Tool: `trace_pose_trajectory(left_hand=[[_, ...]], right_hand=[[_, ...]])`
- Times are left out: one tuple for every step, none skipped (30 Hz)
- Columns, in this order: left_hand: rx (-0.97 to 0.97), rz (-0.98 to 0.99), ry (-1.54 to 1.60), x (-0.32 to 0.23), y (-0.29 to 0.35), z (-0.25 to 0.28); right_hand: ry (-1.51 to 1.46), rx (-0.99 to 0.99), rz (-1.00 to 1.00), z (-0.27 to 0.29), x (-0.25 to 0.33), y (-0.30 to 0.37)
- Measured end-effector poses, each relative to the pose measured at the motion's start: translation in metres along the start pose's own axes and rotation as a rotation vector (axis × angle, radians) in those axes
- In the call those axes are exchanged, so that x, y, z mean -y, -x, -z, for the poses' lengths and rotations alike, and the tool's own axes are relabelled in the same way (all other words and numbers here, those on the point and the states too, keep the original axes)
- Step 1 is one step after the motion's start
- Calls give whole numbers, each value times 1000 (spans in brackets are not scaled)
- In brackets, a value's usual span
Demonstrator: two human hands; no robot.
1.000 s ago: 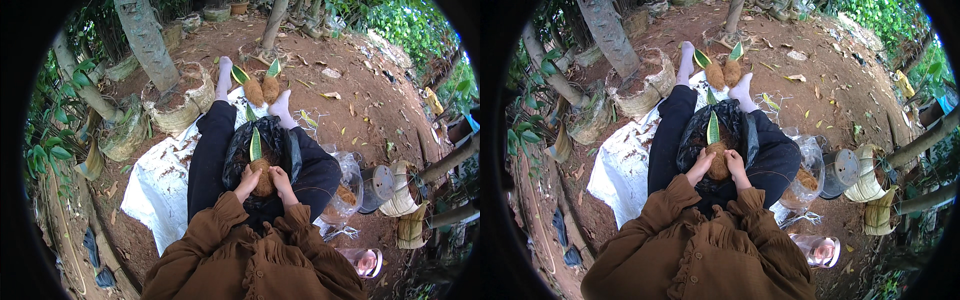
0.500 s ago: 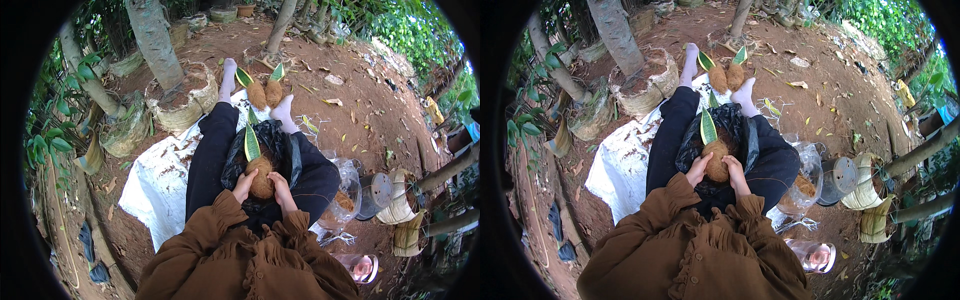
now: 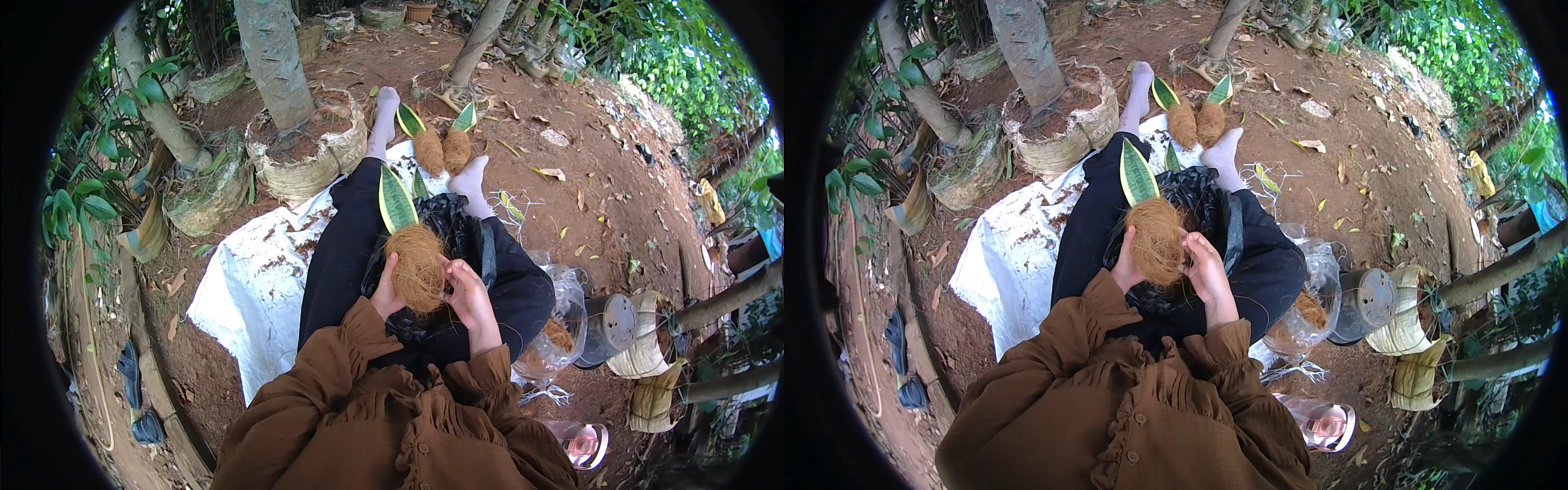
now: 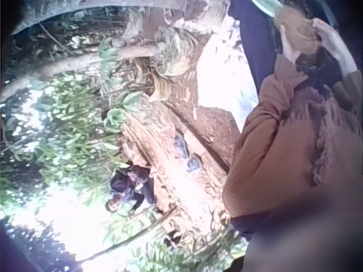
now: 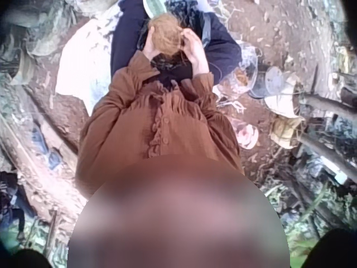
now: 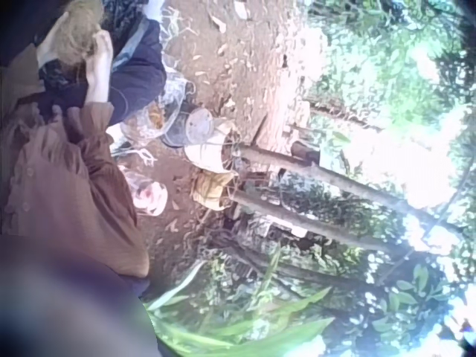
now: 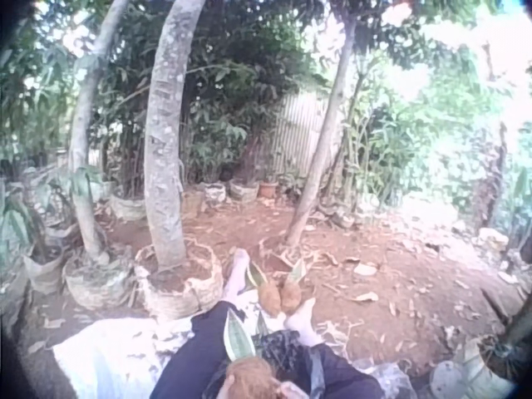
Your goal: The person sits on the ground and holds a coconut with a small plant growing from it. They wrap a thin string around the coconut base to secure the plant, then tie and trim the string. The person repeats this process with additional coconuts placed nearby.
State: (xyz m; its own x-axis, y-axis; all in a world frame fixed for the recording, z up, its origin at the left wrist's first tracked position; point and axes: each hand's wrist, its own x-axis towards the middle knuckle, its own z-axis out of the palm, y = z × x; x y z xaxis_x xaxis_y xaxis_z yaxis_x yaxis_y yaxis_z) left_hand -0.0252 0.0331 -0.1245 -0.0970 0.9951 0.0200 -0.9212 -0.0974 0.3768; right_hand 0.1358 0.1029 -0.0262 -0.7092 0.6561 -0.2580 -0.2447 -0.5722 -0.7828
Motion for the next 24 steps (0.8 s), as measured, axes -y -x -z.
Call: trace_pose_trajectory(left_hand=[[13,-11,-21,-3,0,-1],[26,-23,-43,-6,1,-3],[11,-30,-79,-9,2,-7],[26,-24,-102,-12,3,-11],[13,-14,-141,-14,4,-15],[0,-5,-181,-16,6,-20],[-17,-1,-251,-17,7,-25],[-35,3,-321,-17,8,-30],[-19,-7,-369,-16,8,-34],[-83,-24,-460,-14,7,-39],[-113,-54,-530,-10,6,-43],[-145,-72,-587,-6,5,-47],[-204,-104,-633,0,4,-52],[-192,-168,-762,2,4,-56],[-186,-208,-891,3,4,-60],[-231,-176,-1028,3,4,-63],[-263,-232,-1190,4,8,-67],[-262,-254,-1237,4,10,-71],[-277,-259,-1280,5,12,-75],[-287,-288,-1322,6,13,-79],[-298,-278,-1345,7,14,-82],[-303,-303,-1408,8,14,-86],[-307,-352,-1473,9,14,-89],[-325,-370,-1542,10,14,-91]], right_hand=[[-6,27,-11,-1,4,2],[15,56,-10,-1,9,4],[31,89,-6,0,14,7],[40,126,-1,0,20,11],[117,103,31,-1,25,15],[280,-1,58,-2,30,20],[366,-74,101,-3,34,23],[452,-160,135,-5,37,27],[479,-180,240,-9,39,28],[504,-173,267,-12,39,30],[528,-167,293,-16,39,30],[550,-162,321,-19,37,31],[634,-135,478,-27,28,27],[683,-157,483,-32,22,24],[785,-172,528,-36,17,24],[889,-218,521,-39,13,25],[882,-277,516,-42,8,23],[925,-291,568,-43,7,23],[970,-311,580,-44,6,24],[1016,-331,593,-44,5,25],[1039,-359,563,-45,5,25],[1047,-356,587,-45,6,26],[1052,-365,602,-45,7,26],[1057,-374,617,-45,8,27]])
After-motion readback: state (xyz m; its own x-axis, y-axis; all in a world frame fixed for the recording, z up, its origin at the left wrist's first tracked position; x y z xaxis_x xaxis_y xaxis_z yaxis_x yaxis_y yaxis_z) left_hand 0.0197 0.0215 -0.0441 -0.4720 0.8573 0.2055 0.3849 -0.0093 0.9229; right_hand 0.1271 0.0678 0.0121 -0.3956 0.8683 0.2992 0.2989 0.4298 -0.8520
